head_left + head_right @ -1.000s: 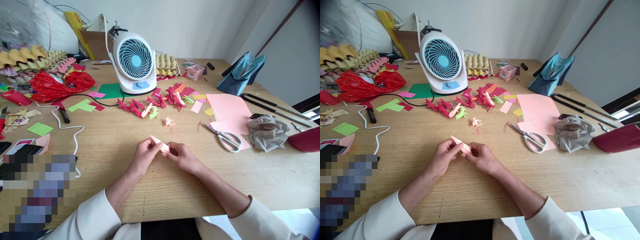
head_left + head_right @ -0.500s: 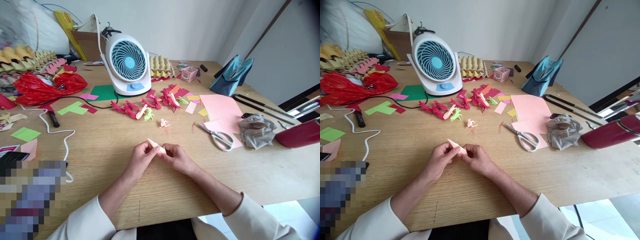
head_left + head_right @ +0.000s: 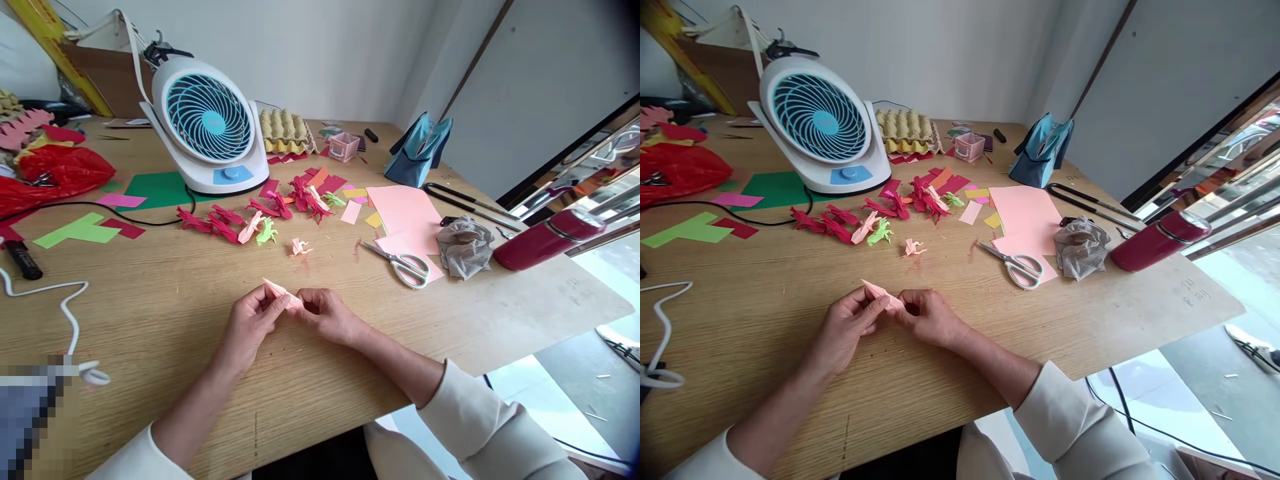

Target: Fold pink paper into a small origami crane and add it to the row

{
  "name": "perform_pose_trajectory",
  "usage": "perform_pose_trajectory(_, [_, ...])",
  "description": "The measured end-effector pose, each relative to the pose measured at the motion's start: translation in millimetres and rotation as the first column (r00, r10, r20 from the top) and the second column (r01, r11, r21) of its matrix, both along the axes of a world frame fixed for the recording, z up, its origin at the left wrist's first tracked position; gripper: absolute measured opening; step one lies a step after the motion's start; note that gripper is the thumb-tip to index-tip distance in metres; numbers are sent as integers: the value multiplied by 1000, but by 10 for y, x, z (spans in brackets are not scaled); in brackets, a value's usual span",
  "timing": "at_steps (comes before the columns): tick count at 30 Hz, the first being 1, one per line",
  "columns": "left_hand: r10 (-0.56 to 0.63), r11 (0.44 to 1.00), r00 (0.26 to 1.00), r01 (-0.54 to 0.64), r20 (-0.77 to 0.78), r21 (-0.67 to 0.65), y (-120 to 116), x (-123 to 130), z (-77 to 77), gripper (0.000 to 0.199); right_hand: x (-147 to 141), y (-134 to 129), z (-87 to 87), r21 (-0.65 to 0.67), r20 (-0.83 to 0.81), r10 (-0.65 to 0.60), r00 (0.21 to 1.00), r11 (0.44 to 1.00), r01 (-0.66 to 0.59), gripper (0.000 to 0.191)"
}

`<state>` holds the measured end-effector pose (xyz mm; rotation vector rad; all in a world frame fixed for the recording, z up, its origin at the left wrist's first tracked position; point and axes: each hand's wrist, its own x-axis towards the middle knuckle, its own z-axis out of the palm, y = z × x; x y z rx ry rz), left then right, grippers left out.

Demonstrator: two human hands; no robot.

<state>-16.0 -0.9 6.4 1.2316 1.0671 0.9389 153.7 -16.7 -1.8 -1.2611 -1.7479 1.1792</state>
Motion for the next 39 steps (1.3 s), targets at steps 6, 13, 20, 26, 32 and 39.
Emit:
perform_pose_trajectory(6, [-28, 998, 999, 26, -27, -60, -19, -2, -34, 33, -33, -9, -18, -9, -15, -47, 999, 999, 47, 42])
perform_pose_trajectory(13, [-34, 998, 999, 35, 16, -58, 9, -23, -81, 28, 2, -12, 30, -93, -115, -3, 993, 996, -8, 34])
perform_pose_trajectory(20, [-62, 997, 998, 63, 13, -52, 3, -30, -37, 29, -10, -20, 17, -94, -115, -60, 991, 994, 50, 35])
perform_pose_trajectory(26, [-66, 994, 996, 71, 63, -82, -2, -42, -10, 32, -26, -32, -5, -68, -73, -90, 993, 994, 85, 30])
perform_pose_trajectory(32, [-27, 1000, 1000, 27, 6, -2, 6, -42, -24, 32, -42, -30, 9, -88, -115, -80, 990, 994, 70, 26])
perform_pose_trajectory(39, [-48, 997, 998, 50, -42, 51, 2, -25, -40, 31, -19, -13, 15, -83, -102, -101, 990, 992, 92, 22])
